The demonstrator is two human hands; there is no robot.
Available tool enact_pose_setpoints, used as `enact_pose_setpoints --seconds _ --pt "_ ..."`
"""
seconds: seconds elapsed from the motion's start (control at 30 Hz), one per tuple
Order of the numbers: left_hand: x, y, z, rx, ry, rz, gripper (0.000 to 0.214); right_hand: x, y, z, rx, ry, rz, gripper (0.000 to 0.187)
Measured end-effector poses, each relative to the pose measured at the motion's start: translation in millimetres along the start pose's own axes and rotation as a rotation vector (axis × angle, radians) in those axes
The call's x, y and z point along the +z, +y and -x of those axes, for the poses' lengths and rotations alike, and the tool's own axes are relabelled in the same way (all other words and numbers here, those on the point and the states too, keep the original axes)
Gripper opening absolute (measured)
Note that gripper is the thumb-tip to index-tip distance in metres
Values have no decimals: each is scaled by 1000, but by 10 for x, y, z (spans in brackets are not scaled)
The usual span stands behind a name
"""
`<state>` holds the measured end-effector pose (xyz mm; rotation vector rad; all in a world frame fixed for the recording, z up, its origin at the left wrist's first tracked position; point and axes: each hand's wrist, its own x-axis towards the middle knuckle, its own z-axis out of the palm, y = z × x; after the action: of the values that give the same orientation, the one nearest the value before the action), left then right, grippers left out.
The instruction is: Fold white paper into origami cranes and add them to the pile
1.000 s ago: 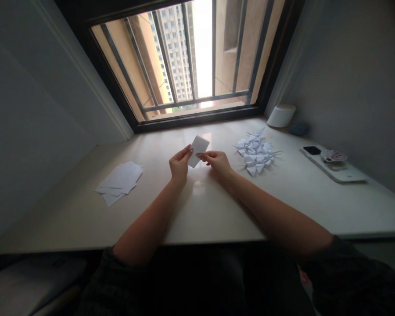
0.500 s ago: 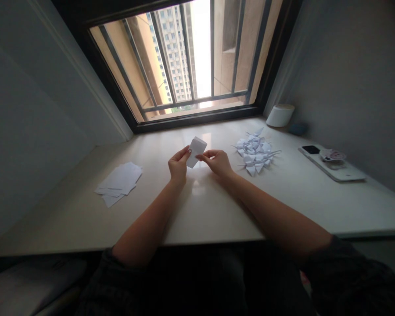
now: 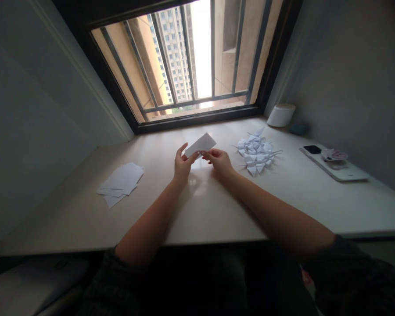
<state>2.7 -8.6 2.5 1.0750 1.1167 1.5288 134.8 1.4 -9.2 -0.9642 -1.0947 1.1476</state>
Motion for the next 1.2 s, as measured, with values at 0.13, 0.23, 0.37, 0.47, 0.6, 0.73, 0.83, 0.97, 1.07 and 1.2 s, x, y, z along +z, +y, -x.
enact_pose_setpoints --seconds 0.13,0.23,0.37,0.47,0.6,0.73,0.83,0.97,1.07,1.2 --pt "28 -26 16 18 -50 -24 53 8 -20 12 39 6 -55 33" --pt "26 -20 14 69 -61 -13 41 14 -26 24 74 0 -95 32" --pt "28 4 18 90 -47 -17 36 26 -36 39 88 1 -110 33" --pt "42 24 28 98 -45 -31 34 28 -40 38 64 32 -62 34" --pt "60 37 30 114 -51 -26 35 15 -48 25 31 59 -20 36" --pt "68 20 20 120 -53 -7 36 -2 -63 19 16 71 -6 37" --pt "77 14 20 120 -56 1 36 -15 -73 12 13 74 0 36" --pt "92 28 31 113 -63 -6 37 -34 -78 -2 17 76 30 36" --pt "97 42 38 98 -67 -17 38 -40 -75 -6 43 82 14 37" --pt "105 50 48 80 -76 -20 37 -34 -72 4 79 84 -39 40"
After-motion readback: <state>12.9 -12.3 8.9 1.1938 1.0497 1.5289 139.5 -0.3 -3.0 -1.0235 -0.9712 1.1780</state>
